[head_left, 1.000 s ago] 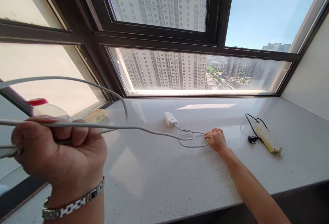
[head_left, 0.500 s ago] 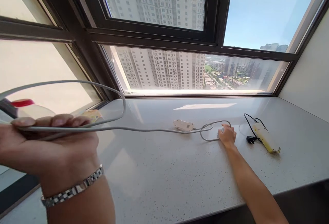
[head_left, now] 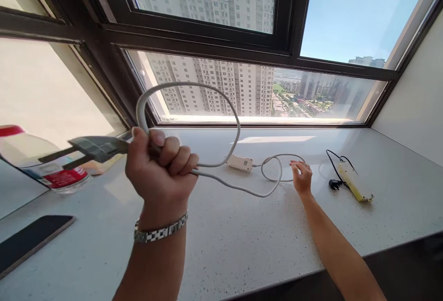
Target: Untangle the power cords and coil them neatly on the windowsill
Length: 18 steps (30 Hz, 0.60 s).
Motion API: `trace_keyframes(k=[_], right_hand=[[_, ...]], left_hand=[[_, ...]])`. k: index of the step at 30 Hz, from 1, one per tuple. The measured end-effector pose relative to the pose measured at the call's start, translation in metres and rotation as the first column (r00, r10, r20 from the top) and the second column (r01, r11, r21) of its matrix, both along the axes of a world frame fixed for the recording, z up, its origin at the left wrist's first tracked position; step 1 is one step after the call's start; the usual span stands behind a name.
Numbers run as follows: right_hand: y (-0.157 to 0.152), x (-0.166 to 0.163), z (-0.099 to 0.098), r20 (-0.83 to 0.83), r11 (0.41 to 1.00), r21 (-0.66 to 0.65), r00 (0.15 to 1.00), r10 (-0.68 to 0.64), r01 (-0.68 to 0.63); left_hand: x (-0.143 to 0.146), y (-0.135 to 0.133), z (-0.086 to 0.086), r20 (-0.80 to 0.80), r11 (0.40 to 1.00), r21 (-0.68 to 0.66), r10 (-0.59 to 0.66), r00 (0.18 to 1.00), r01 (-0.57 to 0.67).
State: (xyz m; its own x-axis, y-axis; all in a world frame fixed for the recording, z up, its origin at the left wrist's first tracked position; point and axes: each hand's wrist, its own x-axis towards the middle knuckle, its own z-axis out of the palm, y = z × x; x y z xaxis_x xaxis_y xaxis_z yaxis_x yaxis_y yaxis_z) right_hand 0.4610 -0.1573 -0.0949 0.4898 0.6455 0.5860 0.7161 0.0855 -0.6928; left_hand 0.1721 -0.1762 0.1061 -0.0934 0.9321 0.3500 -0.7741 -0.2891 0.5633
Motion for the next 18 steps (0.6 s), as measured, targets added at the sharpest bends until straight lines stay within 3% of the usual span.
trace_keyframes(k=[4,6,9,11,13,18], right_hand=[[-0.014,-0.037,0.011,0.285,0.991,0.088,0.956,0.07,-0.099],[-0.019,-0.053,0.011,0.382,0.96,0.029,0.89,0.247,-0.279],[-0.02,-0.068,0.002,0.343,0.781,-0.188,0.705,0.621,-0.596],[-0.015,-0.069,-0.005,0.239,0.694,-0.329,0.654,0.717,-0.641],[-0.007,-0.063,-0.011,0.188,0.701,-0.401,0.696,0.693,-0.59],[0.009,-0.028,-0.011,0.167,0.807,-0.331,0.811,0.561,-0.489]], left_hand=[[0.029,0.006,-0.024,-0.069,0.992,-0.008,-0.123,0.99,0.123],[0.037,0.01,-0.035,-0.067,0.989,-0.001,-0.147,0.987,0.147],[0.039,0.017,-0.046,-0.046,0.987,-0.018,-0.16,0.986,0.16],[0.033,0.022,-0.047,-0.02,0.987,-0.034,-0.159,0.987,0.158],[0.022,0.026,-0.043,0.022,0.99,-0.048,-0.133,0.991,0.133],[-0.021,0.025,-0.019,0.096,0.997,-0.079,-0.012,0.995,0.02]])
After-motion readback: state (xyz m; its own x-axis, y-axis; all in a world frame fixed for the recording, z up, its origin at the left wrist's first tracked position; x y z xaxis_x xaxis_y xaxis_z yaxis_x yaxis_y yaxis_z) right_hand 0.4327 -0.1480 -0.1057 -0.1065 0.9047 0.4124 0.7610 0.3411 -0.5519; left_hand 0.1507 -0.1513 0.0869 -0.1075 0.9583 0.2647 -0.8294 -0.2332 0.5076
